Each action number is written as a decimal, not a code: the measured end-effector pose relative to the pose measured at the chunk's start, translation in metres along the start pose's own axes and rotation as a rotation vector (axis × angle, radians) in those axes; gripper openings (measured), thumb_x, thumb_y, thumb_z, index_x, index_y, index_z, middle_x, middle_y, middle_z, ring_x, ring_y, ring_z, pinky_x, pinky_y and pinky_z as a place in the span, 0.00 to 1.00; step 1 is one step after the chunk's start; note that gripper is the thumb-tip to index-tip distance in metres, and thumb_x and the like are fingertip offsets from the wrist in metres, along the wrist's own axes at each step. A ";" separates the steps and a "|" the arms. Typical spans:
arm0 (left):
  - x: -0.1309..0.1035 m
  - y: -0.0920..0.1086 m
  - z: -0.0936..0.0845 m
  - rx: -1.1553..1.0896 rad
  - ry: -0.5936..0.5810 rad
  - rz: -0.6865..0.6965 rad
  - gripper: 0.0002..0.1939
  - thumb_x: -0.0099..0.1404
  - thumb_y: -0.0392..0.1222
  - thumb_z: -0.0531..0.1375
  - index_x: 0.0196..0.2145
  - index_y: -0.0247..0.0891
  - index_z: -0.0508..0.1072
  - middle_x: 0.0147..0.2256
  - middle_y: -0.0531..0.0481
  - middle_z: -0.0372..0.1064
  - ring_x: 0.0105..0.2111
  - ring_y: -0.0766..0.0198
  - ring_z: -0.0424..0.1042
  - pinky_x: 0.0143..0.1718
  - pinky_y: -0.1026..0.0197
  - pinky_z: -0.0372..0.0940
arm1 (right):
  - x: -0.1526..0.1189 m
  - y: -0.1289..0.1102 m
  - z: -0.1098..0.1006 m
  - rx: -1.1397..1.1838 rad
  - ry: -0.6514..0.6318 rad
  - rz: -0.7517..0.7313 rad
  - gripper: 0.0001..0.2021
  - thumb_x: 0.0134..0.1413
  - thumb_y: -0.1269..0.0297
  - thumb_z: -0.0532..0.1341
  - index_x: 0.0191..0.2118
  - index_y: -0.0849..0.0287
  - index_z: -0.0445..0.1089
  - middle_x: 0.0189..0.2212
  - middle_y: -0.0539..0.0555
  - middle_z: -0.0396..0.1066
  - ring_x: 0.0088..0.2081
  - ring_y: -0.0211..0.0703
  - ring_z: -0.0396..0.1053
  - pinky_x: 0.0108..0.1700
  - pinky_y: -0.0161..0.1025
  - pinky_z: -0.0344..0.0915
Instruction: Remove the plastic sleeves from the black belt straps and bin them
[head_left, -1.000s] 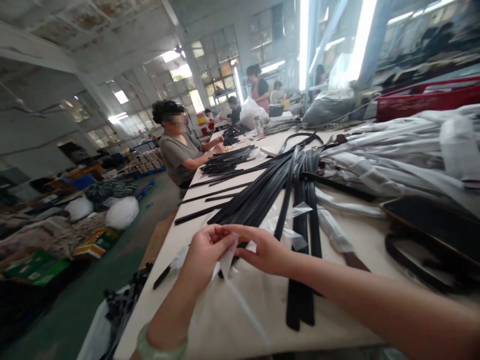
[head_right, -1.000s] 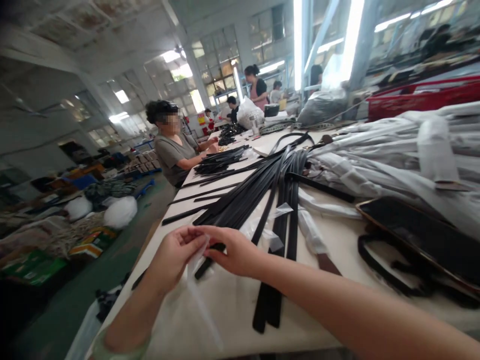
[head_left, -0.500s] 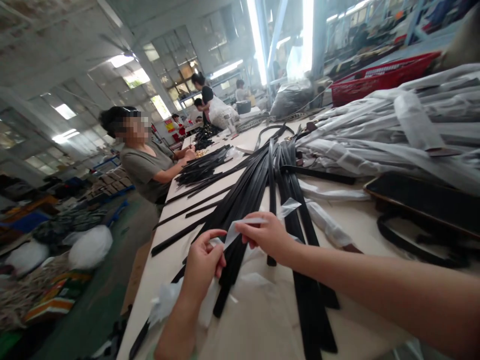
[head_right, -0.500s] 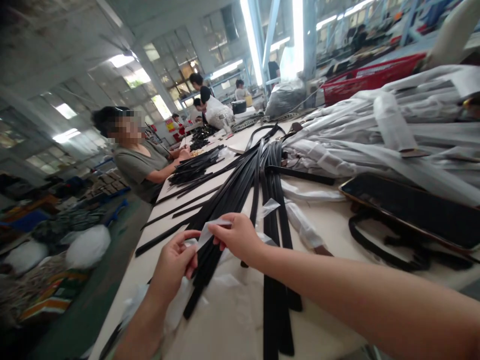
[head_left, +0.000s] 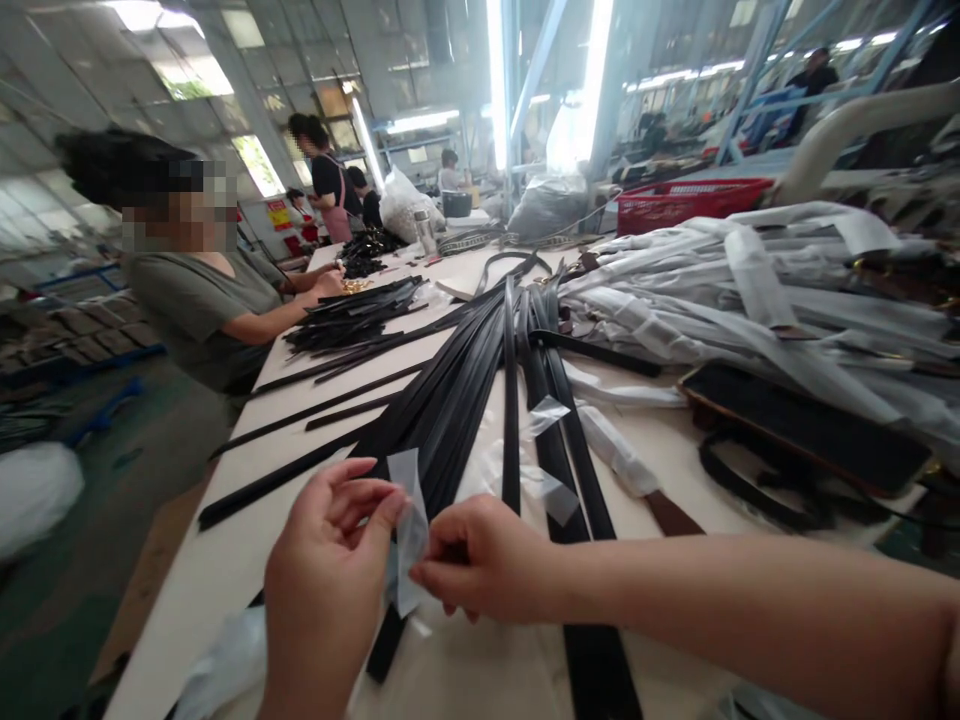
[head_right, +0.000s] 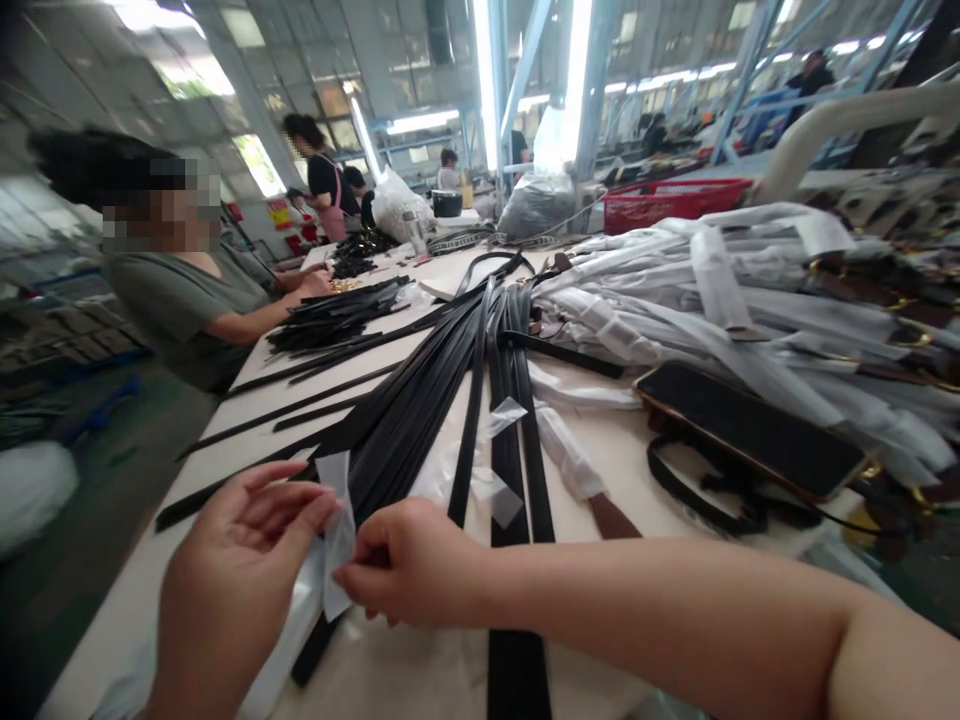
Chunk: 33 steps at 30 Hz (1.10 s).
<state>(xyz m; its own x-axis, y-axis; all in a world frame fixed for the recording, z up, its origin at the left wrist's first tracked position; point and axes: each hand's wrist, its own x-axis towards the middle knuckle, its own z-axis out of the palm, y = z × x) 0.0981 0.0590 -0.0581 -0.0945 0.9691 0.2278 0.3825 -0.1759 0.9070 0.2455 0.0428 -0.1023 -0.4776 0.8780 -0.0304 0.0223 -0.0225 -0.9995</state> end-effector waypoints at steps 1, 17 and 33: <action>0.000 0.000 0.000 -0.029 0.009 -0.012 0.22 0.51 0.44 0.67 0.42 0.38 0.67 0.31 0.51 0.72 0.33 0.61 0.74 0.37 0.62 0.71 | 0.000 0.001 -0.001 -0.025 -0.002 -0.010 0.11 0.51 0.63 0.60 0.21 0.61 0.64 0.16 0.46 0.65 0.15 0.30 0.63 0.14 0.24 0.57; 0.003 -0.006 0.005 -0.098 -0.211 -0.189 0.21 0.50 0.45 0.67 0.41 0.33 0.73 0.37 0.44 0.75 0.36 0.60 0.74 0.39 0.62 0.70 | 0.000 0.010 0.002 -0.505 0.084 -0.350 0.14 0.43 0.73 0.62 0.16 0.61 0.56 0.13 0.41 0.48 0.16 0.27 0.48 0.19 0.28 0.44; 0.009 -0.016 -0.005 -0.275 -0.224 -0.188 0.11 0.47 0.43 0.69 0.22 0.33 0.73 0.22 0.53 0.68 0.25 0.69 0.64 0.29 0.68 0.60 | 0.011 -0.045 -0.107 -1.333 -0.207 0.003 0.22 0.35 0.62 0.73 0.42 0.55 0.72 0.39 0.53 0.68 0.38 0.47 0.69 0.32 0.34 0.58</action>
<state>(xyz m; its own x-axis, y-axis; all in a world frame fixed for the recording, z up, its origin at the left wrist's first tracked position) 0.0864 0.0699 -0.0684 0.0747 0.9972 -0.0067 0.1145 -0.0019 0.9934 0.3336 0.1043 -0.0566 -0.5962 0.7884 -0.1518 0.7967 0.5576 -0.2331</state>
